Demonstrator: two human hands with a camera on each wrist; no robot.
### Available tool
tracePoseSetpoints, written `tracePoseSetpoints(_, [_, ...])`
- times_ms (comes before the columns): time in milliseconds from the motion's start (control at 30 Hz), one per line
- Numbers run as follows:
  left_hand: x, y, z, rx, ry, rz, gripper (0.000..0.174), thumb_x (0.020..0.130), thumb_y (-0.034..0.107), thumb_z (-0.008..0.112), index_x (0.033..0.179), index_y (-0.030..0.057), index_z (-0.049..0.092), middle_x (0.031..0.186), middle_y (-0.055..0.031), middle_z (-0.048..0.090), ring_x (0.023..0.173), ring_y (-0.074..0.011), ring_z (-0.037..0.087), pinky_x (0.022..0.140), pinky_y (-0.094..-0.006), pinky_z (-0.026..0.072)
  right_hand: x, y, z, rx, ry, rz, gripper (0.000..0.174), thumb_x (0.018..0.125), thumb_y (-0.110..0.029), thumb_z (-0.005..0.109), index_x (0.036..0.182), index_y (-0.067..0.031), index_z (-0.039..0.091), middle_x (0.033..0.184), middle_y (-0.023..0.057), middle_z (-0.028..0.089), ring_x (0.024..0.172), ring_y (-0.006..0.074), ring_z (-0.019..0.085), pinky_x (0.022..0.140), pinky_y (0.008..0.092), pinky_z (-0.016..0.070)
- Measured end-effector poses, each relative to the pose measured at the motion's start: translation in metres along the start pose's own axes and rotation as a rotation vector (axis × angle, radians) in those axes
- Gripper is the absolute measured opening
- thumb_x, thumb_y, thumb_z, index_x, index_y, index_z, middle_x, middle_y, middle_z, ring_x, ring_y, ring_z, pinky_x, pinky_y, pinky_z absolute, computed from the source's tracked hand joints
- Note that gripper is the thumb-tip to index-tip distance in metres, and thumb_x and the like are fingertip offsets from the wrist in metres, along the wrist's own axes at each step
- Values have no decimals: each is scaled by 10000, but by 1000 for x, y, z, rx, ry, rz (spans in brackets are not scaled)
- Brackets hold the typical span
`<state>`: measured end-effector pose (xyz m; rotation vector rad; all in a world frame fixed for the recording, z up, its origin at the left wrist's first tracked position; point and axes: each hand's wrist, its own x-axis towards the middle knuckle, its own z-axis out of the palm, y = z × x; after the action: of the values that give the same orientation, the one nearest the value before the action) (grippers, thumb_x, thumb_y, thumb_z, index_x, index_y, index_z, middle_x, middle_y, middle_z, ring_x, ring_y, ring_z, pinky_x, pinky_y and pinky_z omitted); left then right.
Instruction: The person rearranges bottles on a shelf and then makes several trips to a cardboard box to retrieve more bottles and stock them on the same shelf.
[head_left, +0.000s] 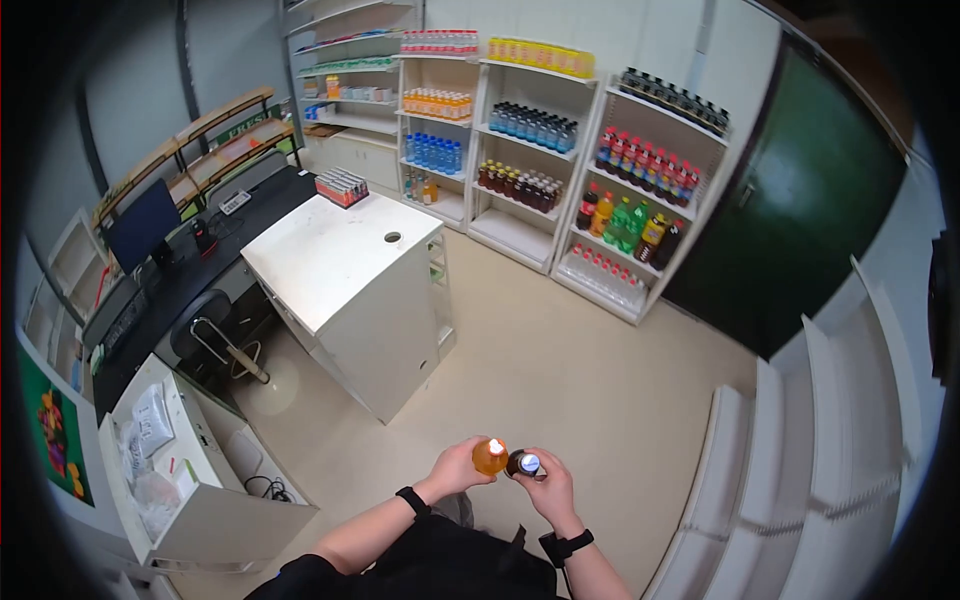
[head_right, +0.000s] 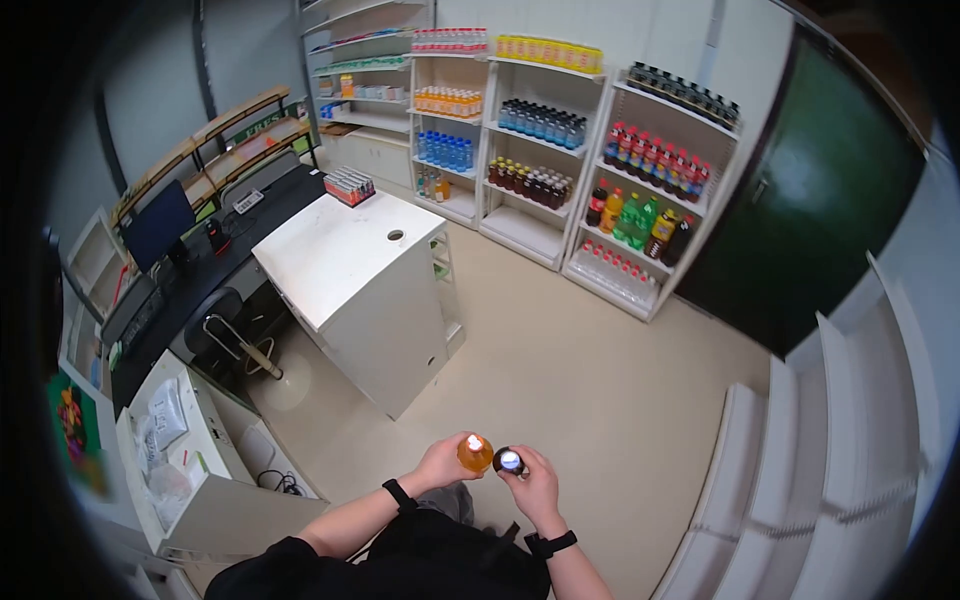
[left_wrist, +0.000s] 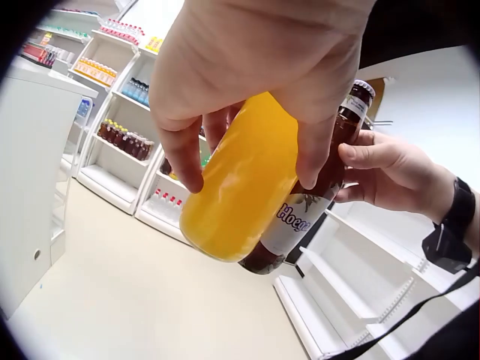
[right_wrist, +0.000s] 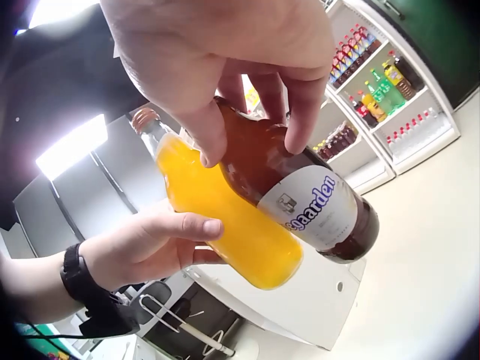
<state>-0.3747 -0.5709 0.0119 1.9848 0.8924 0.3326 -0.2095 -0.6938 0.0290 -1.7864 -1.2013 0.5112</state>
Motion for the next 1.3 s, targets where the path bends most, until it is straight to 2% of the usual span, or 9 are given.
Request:
tracePoseSetpoints(67, [66,-12,-12,-8,72,8,626,631,229,816,1182,95,553,1067,-133,653,999,-323,622,859,-393,509,71,22,10,116,-28,74,405,713,-36,773,1100,-76,660,1102,85,657,932,189,653,693,284,561])
tracePoseSetpoints(233, [249,-50,-44,-8,117,46,621,636,223,806,1189,98,553,1095,-115,647,1009,-317,619,873,-398,503,259,71,24,9,-78,73,413,705,-38,777,1099,-74,657,1101,82,659,921,195,657,684,286,559])
tracePoseSetpoints(533, [559,-33,-149,-66,36,52,640,641,225,787,1215,108,531,1108,-110,635,1025,-320,609,884,-401,500,574,87,7,-9,-24,118,443,699,-30,776,1120,-59,642,1116,112,651,972,236,652,714,304,575])
tracePoseSetpoints(667, [689,-66,-168,-124,126,-4,631,645,230,786,1206,92,531,1103,-148,637,1014,-348,611,877,-413,504,709,130,27,18,-37,157,460,691,-30,776,1129,-52,638,1132,122,646,1012,254,644,764,326,558])
tracePoseSetpoints(733, [755,-87,-180,-129,190,-33,635,643,222,789,1207,88,530,1102,-152,638,1008,-352,614,875,-416,505,787,156,42,-31,-89,56,480,678,-47,785,1135,-54,638,1145,127,642,1034,272,634,819,344,536])
tracePoseSetpoints(833, [843,-116,-212,-131,316,-103,644,640,206,795,1211,79,525,1096,-161,640,1000,-359,616,870,-416,507,906,166,70,4,-232,77,487,661,-61,796,1122,-57,639,1140,132,639,1045,293,623,864,356,514])
tracePoseSetpoints(967, [913,-137,-285,-156,456,-233,664,635,186,804,1224,76,516,1083,-173,640,1003,-361,614,861,-414,508,1050,156,116,-6,-421,-245,467,655,-53,798,1093,-67,637,1116,132,642,1024,312,620,860,360,508])
tracePoseSetpoints(1200, [992,-205,-409,-113,656,-483,672,625,205,812,1217,76,523,1076,-169,646,985,-350,626,864,-411,508,1221,109,244,100,-699,-362,475,684,-57,791,1125,-78,618,1121,107,640,975,246,637,666,308,529])
tracePoseSetpoints(1300, [1037,-268,-462,-132,679,-496,663,630,209,812,1212,71,527,1064,-166,650,987,-345,627,866,-402,508,1277,112,315,124,-758,-213,474,696,-55,782,1137,-73,611,1139,108,633,970,254,637,679,307,526])
